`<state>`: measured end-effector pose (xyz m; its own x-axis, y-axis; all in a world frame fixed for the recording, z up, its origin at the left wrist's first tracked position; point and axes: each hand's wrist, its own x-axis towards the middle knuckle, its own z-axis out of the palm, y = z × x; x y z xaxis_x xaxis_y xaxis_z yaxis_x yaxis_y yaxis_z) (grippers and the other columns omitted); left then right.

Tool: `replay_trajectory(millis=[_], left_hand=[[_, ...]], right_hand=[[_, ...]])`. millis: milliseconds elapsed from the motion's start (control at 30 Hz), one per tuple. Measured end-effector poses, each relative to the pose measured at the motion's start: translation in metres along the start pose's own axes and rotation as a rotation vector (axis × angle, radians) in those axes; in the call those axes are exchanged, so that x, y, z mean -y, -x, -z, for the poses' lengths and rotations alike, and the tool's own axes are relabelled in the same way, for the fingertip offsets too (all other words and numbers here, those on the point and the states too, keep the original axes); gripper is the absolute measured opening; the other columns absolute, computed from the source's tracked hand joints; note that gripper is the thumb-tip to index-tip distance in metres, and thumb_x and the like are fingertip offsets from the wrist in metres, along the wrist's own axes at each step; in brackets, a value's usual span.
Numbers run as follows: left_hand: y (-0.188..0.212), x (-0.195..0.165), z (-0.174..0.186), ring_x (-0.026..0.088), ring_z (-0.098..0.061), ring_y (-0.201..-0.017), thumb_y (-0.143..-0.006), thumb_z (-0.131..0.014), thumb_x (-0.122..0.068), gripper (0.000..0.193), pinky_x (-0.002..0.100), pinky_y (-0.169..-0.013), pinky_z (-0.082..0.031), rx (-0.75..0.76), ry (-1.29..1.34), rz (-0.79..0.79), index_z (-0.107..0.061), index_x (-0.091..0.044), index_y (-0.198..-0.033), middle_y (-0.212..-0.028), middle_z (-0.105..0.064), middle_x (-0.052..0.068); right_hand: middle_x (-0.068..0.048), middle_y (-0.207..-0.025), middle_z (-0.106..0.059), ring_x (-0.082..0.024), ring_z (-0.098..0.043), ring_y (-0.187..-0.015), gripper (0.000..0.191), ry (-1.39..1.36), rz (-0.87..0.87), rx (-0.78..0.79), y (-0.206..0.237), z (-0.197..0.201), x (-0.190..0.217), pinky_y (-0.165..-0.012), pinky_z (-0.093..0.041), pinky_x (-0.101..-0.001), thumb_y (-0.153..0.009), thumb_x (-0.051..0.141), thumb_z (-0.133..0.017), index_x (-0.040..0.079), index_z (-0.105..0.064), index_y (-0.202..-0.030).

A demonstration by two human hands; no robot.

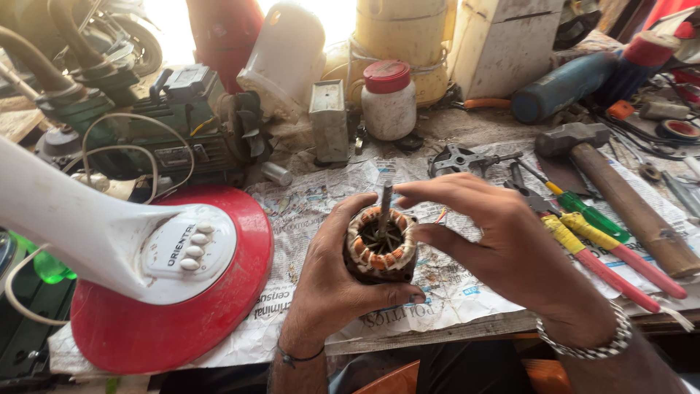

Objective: The person works at a cluttered workbench on a small electric fan motor, gripping the wound stator and tapping and pulling the central shaft to work the rotor loose. They rotate and reposition the motor housing, extract the rotor with its shaft, and separate the end bell and other components onto the newspaper-covered bench.

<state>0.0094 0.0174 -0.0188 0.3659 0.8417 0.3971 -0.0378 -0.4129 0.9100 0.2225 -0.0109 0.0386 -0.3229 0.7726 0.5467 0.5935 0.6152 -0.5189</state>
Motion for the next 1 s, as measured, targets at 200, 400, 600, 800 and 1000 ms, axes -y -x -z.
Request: replay_trajectory(millis=[200,400,600,800,1000], left_hand=[[-0.001,-0.002,0.000,0.025,-0.065,-0.128,-0.059,-0.100,-0.028,0.094,0.037,-0.111,-0.055,0.008,-0.088,-0.135,-0.058,-0.003,-0.139,-0.133,-0.062,0.012],[0.001,-0.002,-0.005,0.022,-0.064,-0.124,-0.060,-0.098,-0.030,0.089,0.037,-0.107,-0.056,0.010,-0.002,-0.070,-0.056,-0.005,-0.135,-0.128,-0.059,0.009],[0.000,-0.002,-0.005,0.022,-0.065,-0.122,-0.061,-0.098,-0.029,0.087,0.036,-0.107,-0.056,0.013,-0.042,-0.096,-0.057,-0.005,-0.134,-0.125,-0.060,0.009],[0.000,0.001,-0.005,0.021,-0.065,-0.120,-0.061,-0.099,-0.031,0.088,0.036,-0.105,-0.057,0.026,-0.024,-0.088,-0.057,-0.005,-0.134,-0.124,-0.060,0.009],[0.001,0.004,-0.005,0.021,-0.066,-0.119,-0.062,-0.099,-0.033,0.088,0.036,-0.103,-0.058,0.024,-0.028,-0.086,-0.057,-0.005,-0.133,-0.123,-0.061,0.009]], right_hand=[[-0.008,-0.101,-0.078,-0.020,-0.077,-0.097,0.020,0.001,0.070,0.078,-0.021,-0.011,0.011,-0.082,-0.062,-0.0346,-0.093,0.011,-0.070,0.005,-0.071,-0.113],[-0.005,-0.092,-0.080,-0.015,-0.082,-0.085,0.011,-0.131,0.038,-0.011,-0.023,-0.015,0.011,-0.071,-0.066,-0.0284,-0.092,0.010,-0.073,0.006,-0.072,-0.103],[-0.003,-0.088,-0.080,-0.012,-0.081,-0.082,0.012,-0.045,0.004,-0.048,-0.021,-0.015,0.010,-0.069,-0.064,-0.0283,-0.090,0.010,-0.075,0.008,-0.073,-0.101],[-0.004,-0.090,-0.080,-0.013,-0.081,-0.084,0.013,-0.030,0.027,-0.065,-0.021,-0.015,0.013,-0.071,-0.065,-0.0283,-0.090,0.009,-0.074,0.007,-0.073,-0.103],[-0.004,-0.091,-0.080,-0.013,-0.081,-0.086,0.014,-0.040,0.005,-0.051,-0.020,-0.013,0.013,-0.071,-0.066,-0.0278,-0.090,0.008,-0.073,0.006,-0.073,-0.104]])
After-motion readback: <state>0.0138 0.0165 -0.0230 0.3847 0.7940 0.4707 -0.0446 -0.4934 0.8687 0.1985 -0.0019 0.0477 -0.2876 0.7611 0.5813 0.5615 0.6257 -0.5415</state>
